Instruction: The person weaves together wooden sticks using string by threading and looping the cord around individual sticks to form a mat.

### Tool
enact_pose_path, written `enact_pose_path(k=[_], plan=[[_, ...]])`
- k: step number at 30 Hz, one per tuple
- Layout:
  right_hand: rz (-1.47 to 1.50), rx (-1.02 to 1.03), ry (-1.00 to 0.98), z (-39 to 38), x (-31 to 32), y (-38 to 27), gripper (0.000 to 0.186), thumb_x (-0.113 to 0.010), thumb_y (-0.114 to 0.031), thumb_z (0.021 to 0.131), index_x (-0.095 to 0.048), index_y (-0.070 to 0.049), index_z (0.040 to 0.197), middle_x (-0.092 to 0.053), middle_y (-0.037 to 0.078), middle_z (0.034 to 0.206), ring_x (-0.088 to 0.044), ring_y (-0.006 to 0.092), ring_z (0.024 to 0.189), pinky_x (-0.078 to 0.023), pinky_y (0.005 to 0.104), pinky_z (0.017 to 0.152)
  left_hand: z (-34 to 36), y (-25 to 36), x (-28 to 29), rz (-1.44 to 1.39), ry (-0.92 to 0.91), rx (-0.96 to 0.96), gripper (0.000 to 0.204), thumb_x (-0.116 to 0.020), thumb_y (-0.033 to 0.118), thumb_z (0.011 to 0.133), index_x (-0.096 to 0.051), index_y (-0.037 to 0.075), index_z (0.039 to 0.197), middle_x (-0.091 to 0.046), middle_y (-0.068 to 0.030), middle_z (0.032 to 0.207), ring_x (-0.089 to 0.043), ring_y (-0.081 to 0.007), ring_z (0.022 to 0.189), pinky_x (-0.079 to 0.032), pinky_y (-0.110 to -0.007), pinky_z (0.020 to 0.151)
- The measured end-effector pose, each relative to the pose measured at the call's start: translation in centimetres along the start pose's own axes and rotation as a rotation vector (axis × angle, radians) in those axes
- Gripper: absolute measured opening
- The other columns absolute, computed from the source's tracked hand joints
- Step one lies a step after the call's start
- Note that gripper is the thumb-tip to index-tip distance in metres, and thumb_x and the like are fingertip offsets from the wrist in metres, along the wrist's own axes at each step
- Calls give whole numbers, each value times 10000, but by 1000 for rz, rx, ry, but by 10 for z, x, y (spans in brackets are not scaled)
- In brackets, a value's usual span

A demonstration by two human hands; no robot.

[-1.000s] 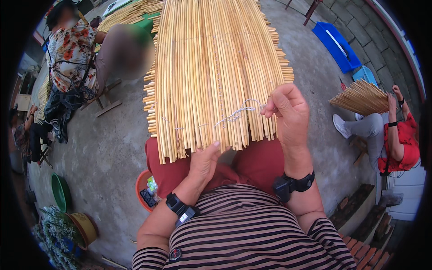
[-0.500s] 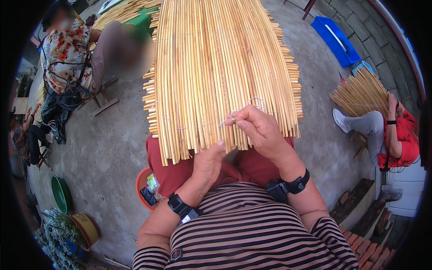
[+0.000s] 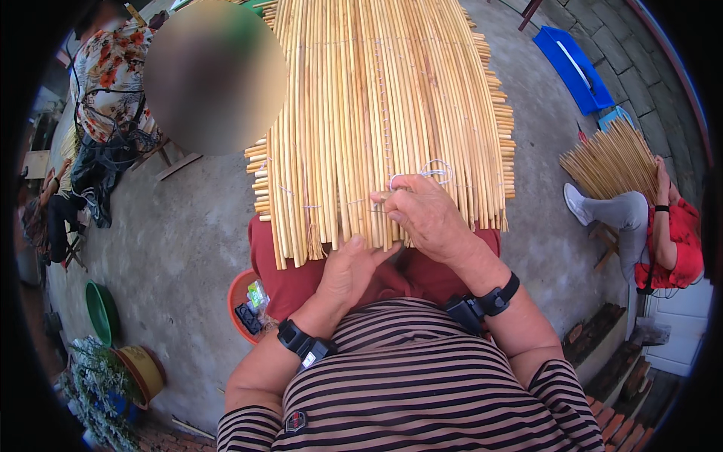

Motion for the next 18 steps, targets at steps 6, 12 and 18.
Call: enact_pose_path(k=[6,12,18], plan=[[-95,6,-95,18,3,-16,79,-586,-113,840,-584,-57,895,-564,104,790,-551,307,851,-442,415,708,3,5,11,136,127,-105,538,-630,202,883,-396,87,1354,-501,-85,1301,-502,-233,1173,-402,-474,994],[-92,-157,-221,27,-2,-6,77,-568,-135,867,-578,-59,878,-561,130,790,-553,321,800,-443,420,709,-4,15,22,352,322,-135,440,-646,109,851,-477,89,1257,-579,-63,1161,-580,-188,1026,-511,-365,790],[-51,-161,-202,25,-7,0,106,-558,-150,879,-587,-48,889,-560,127,802,-553,315,802,-448,416,711,-1,13,29,313,366,-190,370,-641,99,853,-516,85,1202,-619,-39,1072,-614,-168,946,-541,-325,688]])
Point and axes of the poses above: each hand's wrist, its own z-axis towards the middle knuckle, its own x-axis out of the back of the hand, y = z × x, the point moved 8 cm from there along z, towards the middle knuckle
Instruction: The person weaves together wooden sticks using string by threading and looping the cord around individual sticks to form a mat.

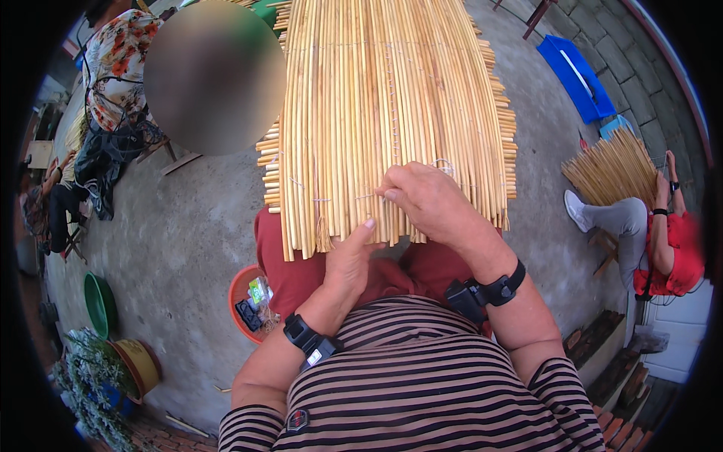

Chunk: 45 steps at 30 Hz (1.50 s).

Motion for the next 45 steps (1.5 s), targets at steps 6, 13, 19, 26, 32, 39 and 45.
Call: enact_pose_path(k=[6,13,19,26,32,39,45], plan=[[50,62,114,-8,3,-5,122,-569,-174,880,-564,-52,869,-551,142,755,-561,336,766,-451,446,674,1,-2,1,22,-45,33,385,-633,89,856,-502,76,1218,-612,-50,1091,-610,-186,974,-539,-370,760],[94,25,133,-10,5,-4,95,-578,-141,868,-572,-48,887,-559,137,765,-567,323,773,-458,425,671,3,2,1,-109,-34,-69,461,-620,12,847,-456,84,1272,-582,-79,1164,-586,-197,1056,-515,-394,892],[290,-144,238,-18,39,-5,99,-596,-118,844,-572,-30,805,-577,120,725,-582,287,692,-458,379,615,2,4,3,-111,-52,-54,464,-614,0,848,-452,79,1276,-585,-81,1168,-588,-205,1065,-518,-414,888],[-48,-218,88,-27,13,0,131,-653,-182,793,-604,-71,744,-617,117,623,-617,307,578,-490,407,543,-3,3,-4,-9,-147,25,433,-621,103,878,-453,66,1275,-580,-89,1174,-596,-213,1036,-531,-412,843],[64,-154,197,-28,0,3,107,-660,-155,817,-703,-79,879,-666,105,715,-646,256,607,-497,333,552,-13,-2,-14,41,-193,89,443,-654,217,877,-482,62,1255,-566,-73,1171,-571,-206,1045,-533,-400,807],[-67,-120,150,-26,-6,3,147,-629,-236,836,-708,-128,898,-677,96,739,-658,262,651,-525,354,582,-4,-4,-18,151,-151,58,323,-589,63,886,-526,10,1198,-623,-98,1053,-642,-213,893,-570,-342,715],[-25,-179,84,-22,11,0,163,-584,-179,833,-708,-97,900,-670,134,739,-652,300,659,-529,398,619,-3,-1,-20,132,-163,44,313,-565,30,881,-523,-37,1184,-643,-152,999,-681,-256,797,-595,-291,635]])
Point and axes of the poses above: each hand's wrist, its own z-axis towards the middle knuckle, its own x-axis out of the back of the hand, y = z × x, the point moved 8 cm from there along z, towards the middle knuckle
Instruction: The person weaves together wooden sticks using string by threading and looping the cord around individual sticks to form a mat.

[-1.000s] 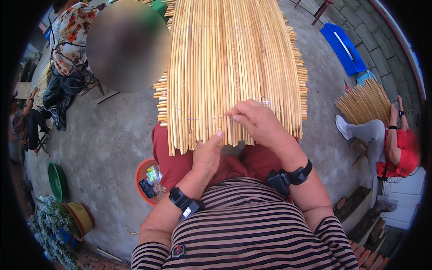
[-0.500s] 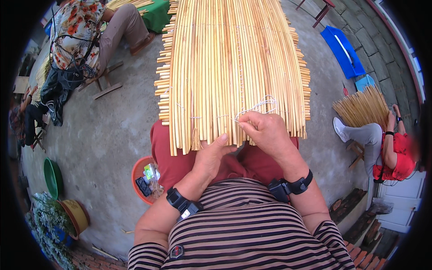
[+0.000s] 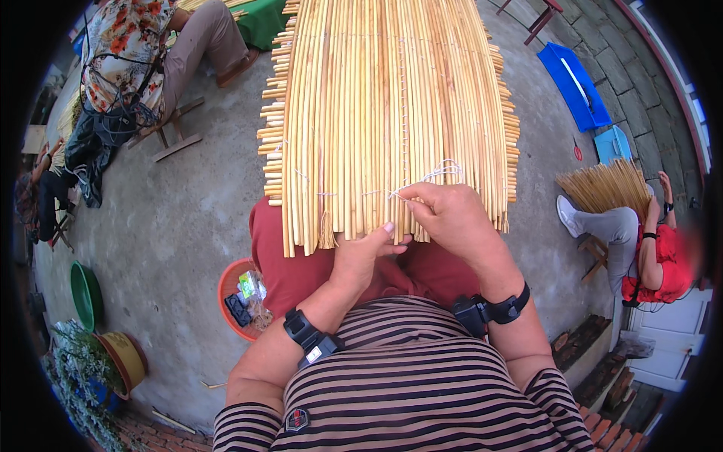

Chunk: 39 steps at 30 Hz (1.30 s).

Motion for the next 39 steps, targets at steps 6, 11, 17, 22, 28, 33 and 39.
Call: enact_pose_path(k=[6,11,17,22,28,33,39], plan=[[-41,68,-20,7,7,-18,153,-570,-114,807,-702,-52,851,-655,159,733,-647,319,665,-523,401,624,1,-1,1,-11,-2,3,313,-560,37,882,-523,-52,1180,-645,-154,994,-682,-257,809,-593,-292,641],[-127,-9,-130,13,1,-24,129,-581,-89,794,-690,-30,829,-644,167,719,-638,325,658,-514,393,611,1,-3,2,-25,-8,31,315,-561,50,887,-525,-59,1181,-645,-152,999,-683,-256,813,-584,-287,637],[-159,43,-98,17,-1,-30,190,-523,-133,820,-629,-18,713,-606,178,606,-633,346,606,-515,443,605,1,-5,4,-19,11,54,323,-569,59,891,-522,-59,1187,-644,-162,1009,-684,-260,820,-582,-282,622],[-201,3,-132,17,-4,-30,194,-524,-142,819,-635,-14,724,-613,187,623,-637,355,620,-519,446,614,1,-5,4,-20,1,59,349,-570,62,893,-501,-51,1217,-640,-168,1038,-683,-260,833,-582,-270,614],[-227,20,-131,18,-7,-27,138,-566,-106,799,-678,-28,781,-624,172,675,-622,335,626,-501,423,596,1,-3,2,-13,-25,66,353,-566,65,895,-499,-48,1223,-639,-168,1050,-682,-258,839,-583,-266,620],[-262,9,-172,21,-7,-28,145,-552,-109,795,-654,-20,745,-618,176,668,-617,346,629,-496,434,591,1,-2,2,-13,-20,53,345,-568,67,895,-507,-43,1217,-646,-158,1026,-682,-252,836,-582,-267,623],[-362,38,-254,28,-15,-40,134,-580,-123,754,-631,-14,695,-612,201,647,-624,361,620,-504,448,592,0,-1,1,-13,0,39,318,-555,48,898,-512,-38,1201,-650,-153,1007,-682,-249,830,-583,-271,619]])
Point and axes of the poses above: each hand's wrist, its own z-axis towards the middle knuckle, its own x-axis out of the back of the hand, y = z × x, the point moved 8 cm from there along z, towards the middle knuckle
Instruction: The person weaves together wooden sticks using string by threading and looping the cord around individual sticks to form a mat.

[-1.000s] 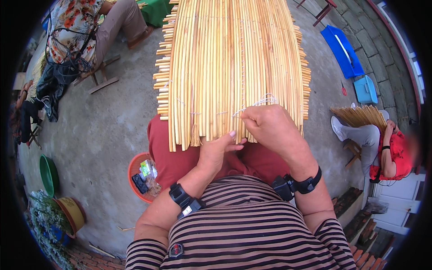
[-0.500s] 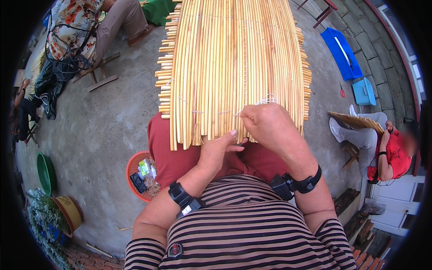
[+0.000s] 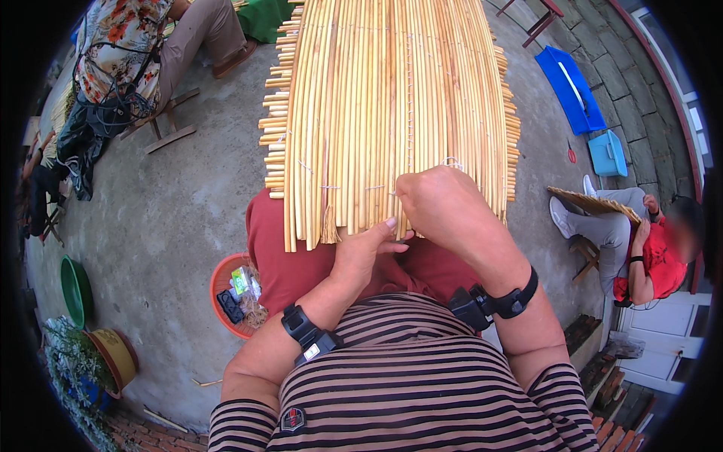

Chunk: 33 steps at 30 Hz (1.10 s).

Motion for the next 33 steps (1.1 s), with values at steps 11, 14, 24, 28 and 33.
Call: enact_pose_path(k=[11,14,24,28,33], plan=[[-150,32,-100,10,-2,-13,119,-630,-126,687,-657,-14,718,-628,203,654,-644,359,634,-524,437,607,-1,1,1,50,46,-66,317,-552,-6,884,-481,-48,1191,-637,-154,1004,-678,-235,812,-594,-287,630],[-178,32,-101,11,-4,-11,123,-634,-126,680,-657,-11,716,-629,203,657,-646,357,637,-526,436,610,0,4,4,36,87,-155,359,-569,-37,864,-445,-45,1201,-626,-156,1006,-672,-226,800,-600,-294,638],[-258,57,-151,15,-13,-17,133,-643,-133,679,-677,-24,747,-653,175,689,-665,322,660,-531,421,610,-1,2,5,-26,73,-153,396,-565,-45,865,-407,-14,1227,-600,-142,1055,-655,-212,850,-603,-299,637],[-312,53,-184,18,-23,-17,115,-652,-136,677,-670,-34,725,-660,156,686,-675,299,664,-536,409,606,0,3,4,-13,68,-165,407,-560,-47,868,-394,-11,1238,-591,-139,1066,-650,-210,863,-603,-297,639],[-307,37,-207,21,-30,-24,212,-671,-142,671,-638,-24,844,-663,152,689,-674,298,653,-533,403,593,-2,6,5,-23,108,-197,388,-569,-42,857,-428,-13,1217,-596,-133,1052,-648,-205,858,-598,-293,632]])
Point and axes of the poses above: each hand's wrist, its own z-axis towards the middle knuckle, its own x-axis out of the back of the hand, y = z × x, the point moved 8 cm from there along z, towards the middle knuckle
